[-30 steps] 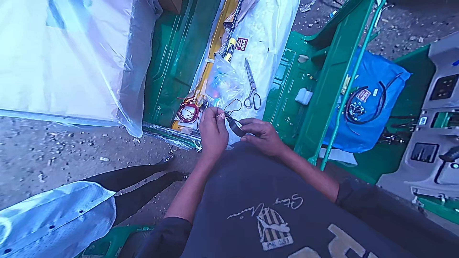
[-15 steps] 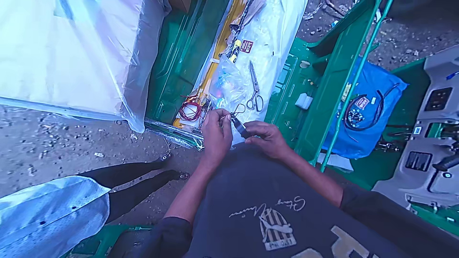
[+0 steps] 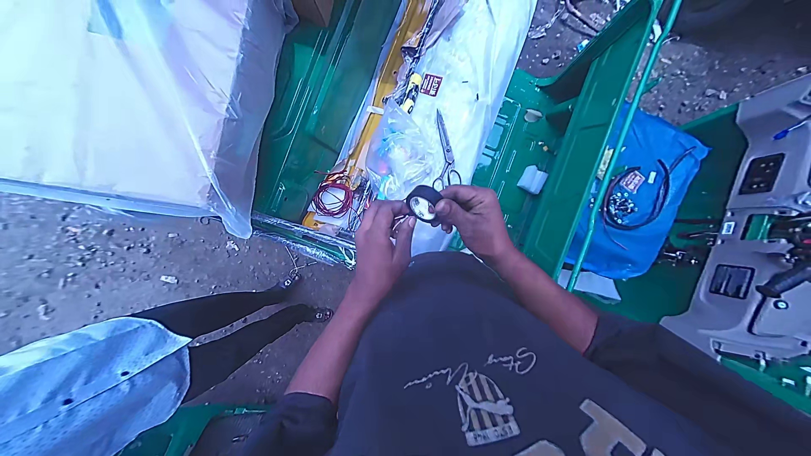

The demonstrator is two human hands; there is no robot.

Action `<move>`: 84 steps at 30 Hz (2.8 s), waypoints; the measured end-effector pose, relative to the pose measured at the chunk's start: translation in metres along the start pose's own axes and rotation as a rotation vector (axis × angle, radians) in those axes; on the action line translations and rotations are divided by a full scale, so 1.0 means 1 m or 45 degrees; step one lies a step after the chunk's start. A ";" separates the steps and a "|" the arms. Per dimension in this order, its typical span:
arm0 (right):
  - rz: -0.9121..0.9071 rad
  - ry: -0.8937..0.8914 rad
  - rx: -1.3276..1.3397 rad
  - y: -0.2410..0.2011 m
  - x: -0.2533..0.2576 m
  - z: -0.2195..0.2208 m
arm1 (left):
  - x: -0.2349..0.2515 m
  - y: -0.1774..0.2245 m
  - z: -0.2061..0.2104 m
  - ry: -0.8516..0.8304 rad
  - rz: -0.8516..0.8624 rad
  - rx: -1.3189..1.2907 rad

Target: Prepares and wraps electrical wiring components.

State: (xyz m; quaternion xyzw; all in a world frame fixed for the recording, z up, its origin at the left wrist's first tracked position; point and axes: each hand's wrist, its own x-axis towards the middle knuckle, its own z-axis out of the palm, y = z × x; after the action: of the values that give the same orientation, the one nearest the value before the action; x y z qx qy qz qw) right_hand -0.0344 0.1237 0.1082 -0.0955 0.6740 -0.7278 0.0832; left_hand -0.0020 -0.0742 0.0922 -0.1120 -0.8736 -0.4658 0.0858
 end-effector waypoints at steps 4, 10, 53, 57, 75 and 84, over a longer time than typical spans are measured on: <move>0.062 0.064 0.001 -0.003 0.019 0.007 | -0.003 -0.003 0.005 0.045 -0.142 -0.046; 0.213 -0.179 0.178 -0.006 0.037 0.007 | -0.004 -0.004 0.002 0.085 -0.233 0.065; -0.206 0.193 -0.729 0.033 -0.029 0.019 | 0.006 -0.007 0.003 0.096 -0.433 -0.086; 0.052 0.009 -0.782 0.030 -0.026 0.019 | 0.004 -0.015 0.002 0.040 -0.455 -0.163; 0.404 -0.146 0.231 -0.017 0.032 -0.003 | -0.005 -0.015 -0.012 -0.230 0.085 0.053; 0.359 -0.219 -0.109 0.017 0.027 0.010 | -0.011 -0.006 -0.014 -0.013 0.190 0.369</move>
State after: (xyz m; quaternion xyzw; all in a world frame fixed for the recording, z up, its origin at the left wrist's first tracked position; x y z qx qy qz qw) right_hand -0.0584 0.1059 0.0923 -0.0652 0.7016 -0.6685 0.2378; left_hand 0.0078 -0.0909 0.0921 -0.1654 -0.9213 -0.3266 0.1309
